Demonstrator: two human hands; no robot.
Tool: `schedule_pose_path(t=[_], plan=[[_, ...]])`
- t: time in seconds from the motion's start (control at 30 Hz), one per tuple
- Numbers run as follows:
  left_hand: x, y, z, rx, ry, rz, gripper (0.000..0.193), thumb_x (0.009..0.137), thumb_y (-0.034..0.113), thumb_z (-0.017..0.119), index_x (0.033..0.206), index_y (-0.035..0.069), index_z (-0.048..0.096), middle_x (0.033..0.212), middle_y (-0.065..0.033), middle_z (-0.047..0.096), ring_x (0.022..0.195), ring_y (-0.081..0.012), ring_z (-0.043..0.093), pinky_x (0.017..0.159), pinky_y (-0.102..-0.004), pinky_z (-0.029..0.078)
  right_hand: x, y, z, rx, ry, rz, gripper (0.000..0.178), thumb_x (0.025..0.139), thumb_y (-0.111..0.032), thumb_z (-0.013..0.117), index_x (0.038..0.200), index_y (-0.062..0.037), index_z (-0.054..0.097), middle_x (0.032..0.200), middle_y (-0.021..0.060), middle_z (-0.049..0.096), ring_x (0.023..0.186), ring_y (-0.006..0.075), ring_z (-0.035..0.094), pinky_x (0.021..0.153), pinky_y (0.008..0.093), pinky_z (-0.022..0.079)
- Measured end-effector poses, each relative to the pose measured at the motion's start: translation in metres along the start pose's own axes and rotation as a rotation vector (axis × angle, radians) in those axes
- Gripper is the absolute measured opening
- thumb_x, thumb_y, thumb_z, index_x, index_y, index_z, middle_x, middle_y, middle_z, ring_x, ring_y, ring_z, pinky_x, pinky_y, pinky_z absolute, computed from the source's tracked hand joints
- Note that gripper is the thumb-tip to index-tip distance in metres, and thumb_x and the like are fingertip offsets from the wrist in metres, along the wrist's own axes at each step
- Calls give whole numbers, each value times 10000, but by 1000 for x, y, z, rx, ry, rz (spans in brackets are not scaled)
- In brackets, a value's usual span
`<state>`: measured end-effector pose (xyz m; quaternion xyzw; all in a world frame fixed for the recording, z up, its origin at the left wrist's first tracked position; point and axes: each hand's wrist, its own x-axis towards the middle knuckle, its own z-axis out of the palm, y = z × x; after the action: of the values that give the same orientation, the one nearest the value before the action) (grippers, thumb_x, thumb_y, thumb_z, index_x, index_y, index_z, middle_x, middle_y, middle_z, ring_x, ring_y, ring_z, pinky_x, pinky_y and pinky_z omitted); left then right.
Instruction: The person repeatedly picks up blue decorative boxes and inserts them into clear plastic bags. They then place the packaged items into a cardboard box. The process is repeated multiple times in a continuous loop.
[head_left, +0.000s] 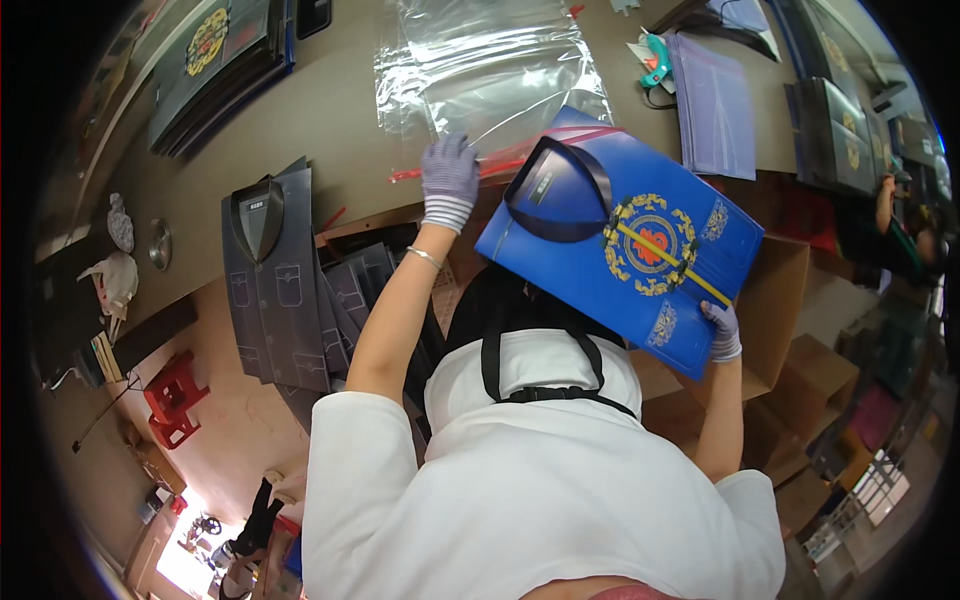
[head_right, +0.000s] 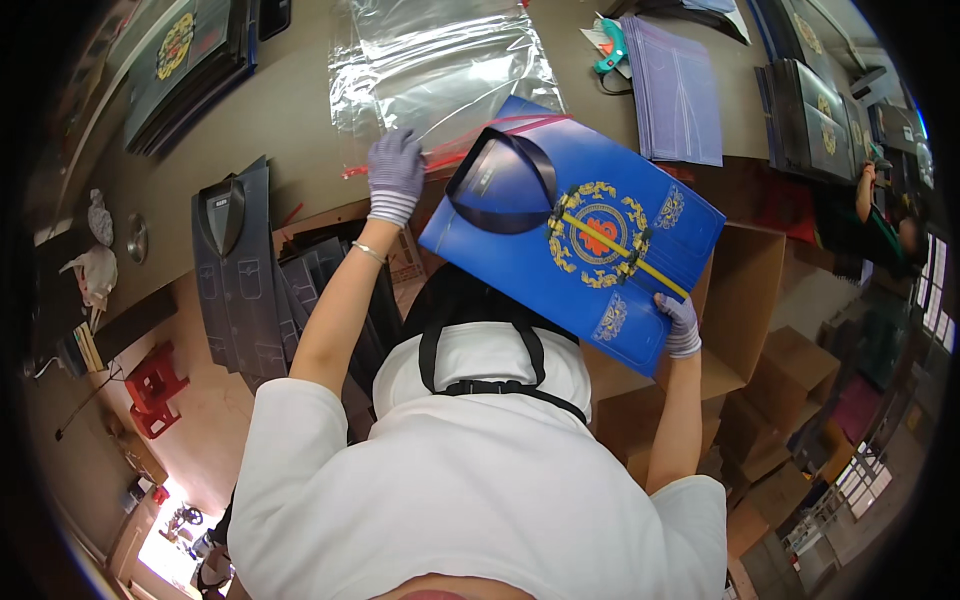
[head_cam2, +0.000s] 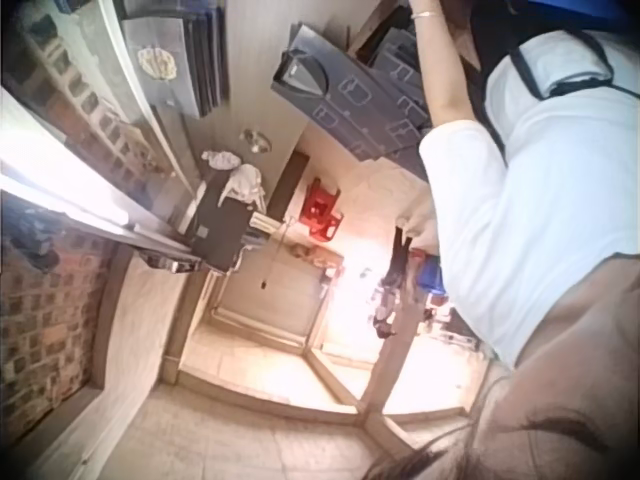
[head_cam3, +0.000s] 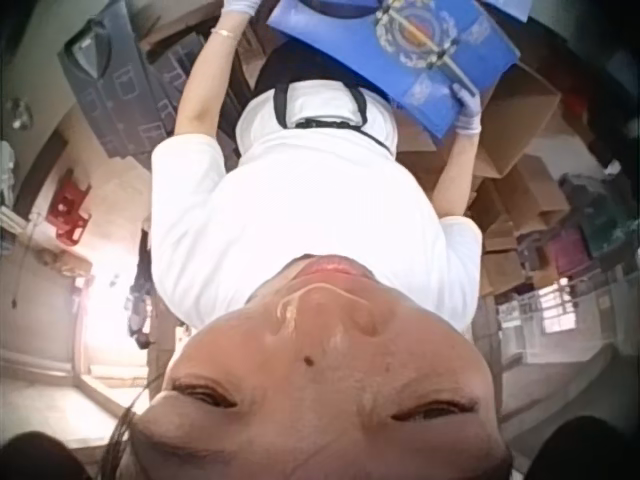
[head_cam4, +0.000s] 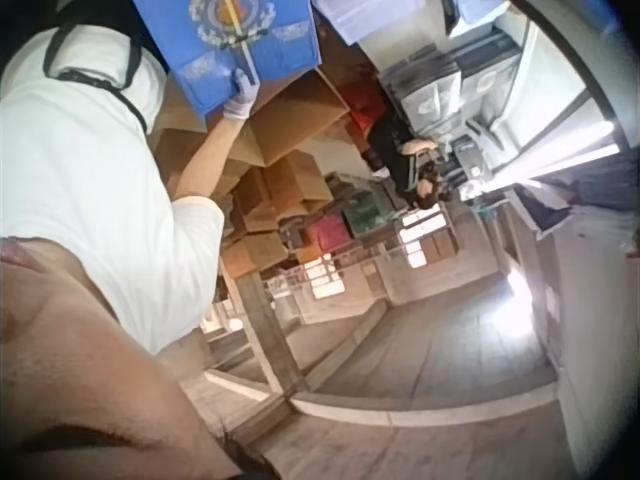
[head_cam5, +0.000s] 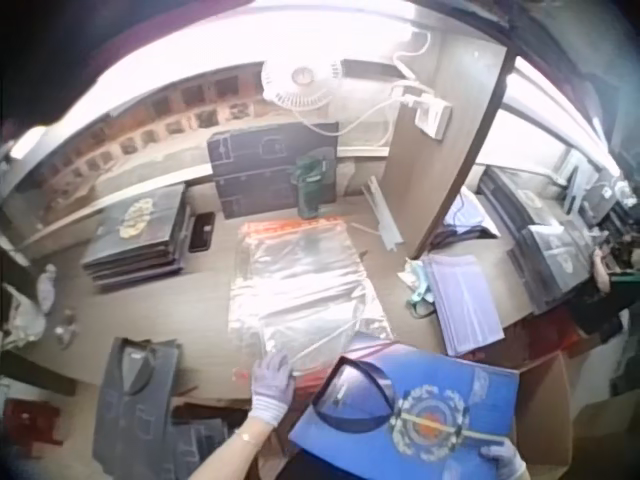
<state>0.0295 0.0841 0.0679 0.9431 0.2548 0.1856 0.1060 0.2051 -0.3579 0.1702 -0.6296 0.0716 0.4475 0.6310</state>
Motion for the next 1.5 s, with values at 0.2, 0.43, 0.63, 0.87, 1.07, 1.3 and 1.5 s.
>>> schedule_pose_path(t=[0.2, 0.43, 0.63, 0.87, 1.07, 1.3, 1.5], plan=[[-5, -3, -14, -255, 93, -196, 90, 732, 105, 620, 804, 67, 584, 857, -98, 571, 838, -286, 543, 726, -387, 428, -15, 19, 21, 185, 22, -68, 512, 722, -106, 658, 1184, 12, 472, 1061, 102, 571, 939, 215, 576, 826, 336, 483], [3, 19, -33, -349, 191, -110, 130, 753, 80, 638, 859, 12, 608, 792, -133, 608, 731, -274, 592, 676, -348, 470, -22, 45, 21, 232, 88, -114, 484, 724, -94, 658, 1168, 0, 489, 1071, 90, 576, 969, 209, 568, 857, 339, 465], [13, 27, -45, -462, 228, -89, 101, 741, 55, 625, 835, 22, 610, 787, -128, 598, 756, -299, 578, 702, -368, 461, -31, 40, 47, 348, 115, -119, 432, 754, -112, 644, 1148, -2, 504, 1040, 84, 586, 955, 201, 573, 840, 341, 479], [14, 43, -59, -510, 186, 17, 151, 676, 12, 686, 814, 30, 626, 834, -98, 577, 779, -252, 572, 680, -314, 473, -41, 32, 78, 446, 183, -112, 433, 764, -127, 639, 1151, -3, 491, 1031, 90, 577, 930, 216, 581, 833, 349, 486], [-5, 86, -40, -848, 155, -274, 157, 768, 73, 645, 897, -6, 602, 836, -93, 585, 723, -207, 590, 639, -286, 499, -31, 47, 82, 402, 198, -90, 414, 764, -105, 655, 1127, -37, 467, 979, 85, 564, 851, 206, 596, 740, 371, 540], [20, 76, 23, -1505, -155, -1195, 211, 818, 52, 549, 995, -64, 554, 866, -142, 617, 713, -229, 628, 563, -301, 543, 2, 58, 7, -96, -330, 464, 295, 821, -210, 628, 1029, -10, 568, 847, 103, 642, 680, 207, 641, 576, 305, 543], [35, 82, 26, -1251, -153, -1151, 205, 742, 29, 617, 917, -76, 610, 675, -85, 608, 512, -147, 562, 445, -263, 473, 88, -52, -21, -991, -131, 111, 203, 816, -199, 530, 769, -37, 642, 743, 119, 642, 644, 196, 621, 599, 298, 484]])
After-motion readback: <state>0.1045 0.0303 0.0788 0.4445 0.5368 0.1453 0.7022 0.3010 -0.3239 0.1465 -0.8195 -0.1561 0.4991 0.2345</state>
